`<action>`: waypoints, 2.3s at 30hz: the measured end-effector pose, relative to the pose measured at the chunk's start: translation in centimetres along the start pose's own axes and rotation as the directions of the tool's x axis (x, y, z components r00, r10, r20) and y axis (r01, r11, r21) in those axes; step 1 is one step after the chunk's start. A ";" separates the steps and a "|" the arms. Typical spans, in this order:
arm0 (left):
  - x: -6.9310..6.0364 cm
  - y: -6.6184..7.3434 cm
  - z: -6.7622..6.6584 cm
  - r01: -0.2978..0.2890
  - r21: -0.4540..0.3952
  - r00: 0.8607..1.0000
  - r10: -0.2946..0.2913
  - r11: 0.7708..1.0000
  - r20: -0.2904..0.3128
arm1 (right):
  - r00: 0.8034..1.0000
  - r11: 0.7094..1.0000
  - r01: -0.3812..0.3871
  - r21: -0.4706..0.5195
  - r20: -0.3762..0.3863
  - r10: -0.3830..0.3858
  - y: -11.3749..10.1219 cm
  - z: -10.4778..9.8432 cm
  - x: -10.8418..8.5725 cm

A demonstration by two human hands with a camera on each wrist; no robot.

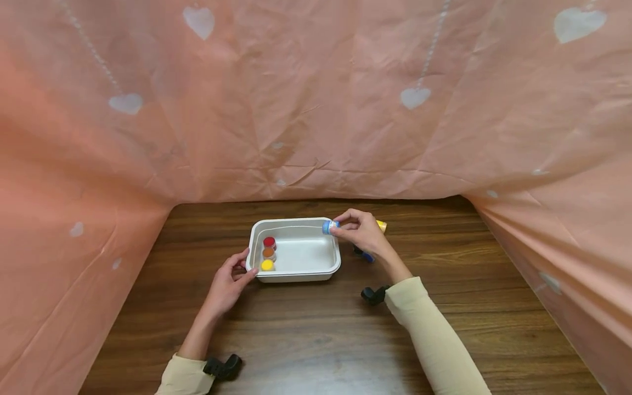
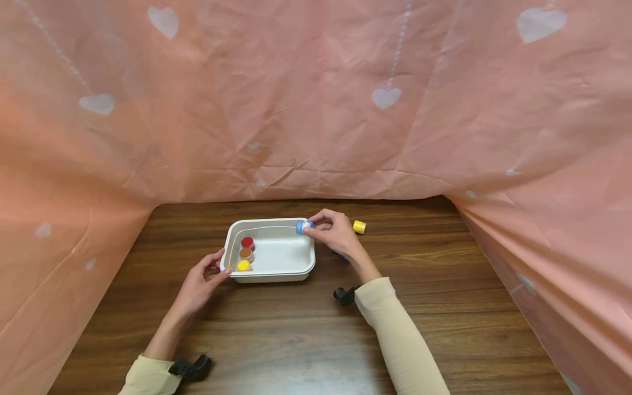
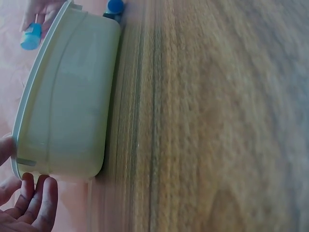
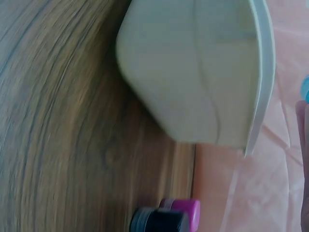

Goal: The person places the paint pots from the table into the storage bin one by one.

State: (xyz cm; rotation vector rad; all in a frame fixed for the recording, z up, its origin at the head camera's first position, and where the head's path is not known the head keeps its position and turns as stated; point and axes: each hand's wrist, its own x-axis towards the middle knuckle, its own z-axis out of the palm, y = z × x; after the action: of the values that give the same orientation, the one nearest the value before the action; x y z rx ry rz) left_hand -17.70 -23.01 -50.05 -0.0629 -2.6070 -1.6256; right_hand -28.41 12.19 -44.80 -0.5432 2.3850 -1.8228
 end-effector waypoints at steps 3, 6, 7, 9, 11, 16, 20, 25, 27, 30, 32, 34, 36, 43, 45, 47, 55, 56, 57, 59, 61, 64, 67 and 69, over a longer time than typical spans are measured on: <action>0.0 0.0 0.2 0.006 -0.006 1.000 -0.006 1.000 0.007 | 0.999 0.999 0.010 0.052 0.033 -0.012 -0.2 0.6 0.3; 0.1 0.1 0.4 0.019 -0.018 1.000 -0.019 1.000 0.008 | 0.997 0.998 0.015 0.063 0.071 -0.020 -0.5 1.2 0.5; 0.0 0.2 0.5 0.022 -0.020 1.000 -0.022 1.000 0.010 | 0.997 0.998 0.015 0.064 0.080 -0.020 -0.6 1.4 0.6; 0.0 0.2 0.7 0.025 -0.026 1.000 -0.024 0.999 0.013 | 0.996 0.998 0.021 0.058 0.086 -0.026 -0.7 1.8 0.8; 0.0 0.3 0.9 0.022 -0.033 1.000 -0.021 0.999 0.011 | 0.996 0.999 0.036 0.041 0.082 -0.039 -0.9 2.2 1.1; 0.2 0.4 1.2 0.016 -0.039 1.000 -0.016 0.999 0.007 | 0.995 0.998 0.060 0.037 0.076 -0.063 -1.2 3.0 1.9; 0.4 0.4 1.3 0.015 -0.024 1.000 -0.015 1.000 0.008 | 0.995 0.996 0.046 0.078 0.081 -0.052 -1.2 3.7 2.6; 0.3 0.7 1.4 0.023 -0.022 1.000 -0.022 1.000 0.010 | 0.997 0.996 0.030 0.087 0.067 -0.036 -1.2 5.1 3.2; 0.3 0.7 1.4 0.025 -0.024 1.000 -0.025 0.999 0.009 | 0.998 0.996 0.006 0.092 0.057 -0.011 -1.3 5.7 3.3; 0.3 0.7 1.5 0.022 -0.031 1.000 -0.021 0.999 0.008 | 0.999 0.997 -0.031 0.072 0.044 0.028 -1.3 6.7 3.6; 0.3 0.7 1.6 0.017 -0.033 1.000 -0.017 0.999 0.009 | 0.998 0.998 -0.045 0.046 0.036 0.044 -1.2 7.2 3.8; 0.4 0.6 1.6 0.012 -0.029 1.000 -0.012 1.000 0.008 | 0.999 0.999 -0.047 0.019 0.029 0.046 -1.1 7.7 4.0; 0.4 0.6 1.6 0.008 -0.021 1.000 -0.008 1.000 0.004 | 0.999 0.999 -0.042 -0.001 0.024 0.042 -1.0 8.2 4.2; 0.4 0.5 1.9 -0.006 -0.018 1.000 0.006 1.000 0.007 | 0.999 0.998 -0.035 -0.049 -0.001 0.035 -0.5 9.1 4.8; 0.4 0.5 1.8 -0.004 -0.022 1.000 0.005 1.000 0.004 | 1.000 0.997 -0.022 -0.072 0.011 0.022 -0.4 9.3 5.0; 0.3 0.6 1.8 -0.003 -0.025 1.000 0.003 1.000 0.000 | 0.999 0.996 -0.010 -0.092 0.029 0.012 -0.4 9.5 5.2; 0.2 0.7 1.5 0.006 -0.016 1.000 -0.006 1.000 0.004 | 0.997 0.989 -0.033 -0.147 0.059 0.042 -0.2 10.3 5.6; 0.2 0.7 1.5 0.009 -0.015 1.000 -0.009 1.000 0.004 | 0.997 0.987 -0.041 -0.154 0.061 0.051 -0.2 10.4 5.6; 0.2 0.7 1.4 0.013 -0.015 1.000 -0.013 1.000 0.006 | 0.996 0.986 -0.049 -0.160 0.063 0.060 -0.2 10.5 5.7; 0.2 0.7 1.4 0.015 -0.014 1.000 -0.015 1.000 0.006 | 0.996 0.984 -0.051 -0.170 0.069 0.064 -0.2 10.7 5.7; 0.2 0.7 1.4 0.013 -0.015 1.000 -0.013 1.000 0.006 | 0.995 0.982 -0.047 -0.185 0.075 0.062 -0.2 10.9 5.8; 0.2 0.7 1.5 0.006 -0.018 1.000 -0.006 1.000 0.002 | 0.995 0.977 -0.034 -0.211 0.089 0.054 -0.1 11.1 5.8; 0.3 0.8 1.6 0.005 -0.021 1.000 -0.005 1.000 -0.002 | 0.994 0.970 -0.031 -0.242 0.093 0.055 0.0 11.2 5.8; 0.2 0.8 1.7 0.007 -0.022 1.000 -0.007 1.000 -0.004 | 0.994 0.967 -0.029 -0.253 0.092 0.054 0.2 11.3 5.8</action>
State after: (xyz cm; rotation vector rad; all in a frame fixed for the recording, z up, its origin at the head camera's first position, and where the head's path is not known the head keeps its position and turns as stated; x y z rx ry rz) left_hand -17.94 -21.13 -50.06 -0.0517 -2.5894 -1.6546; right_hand -30.66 -0.07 -47.32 -0.5846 2.5543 -1.4499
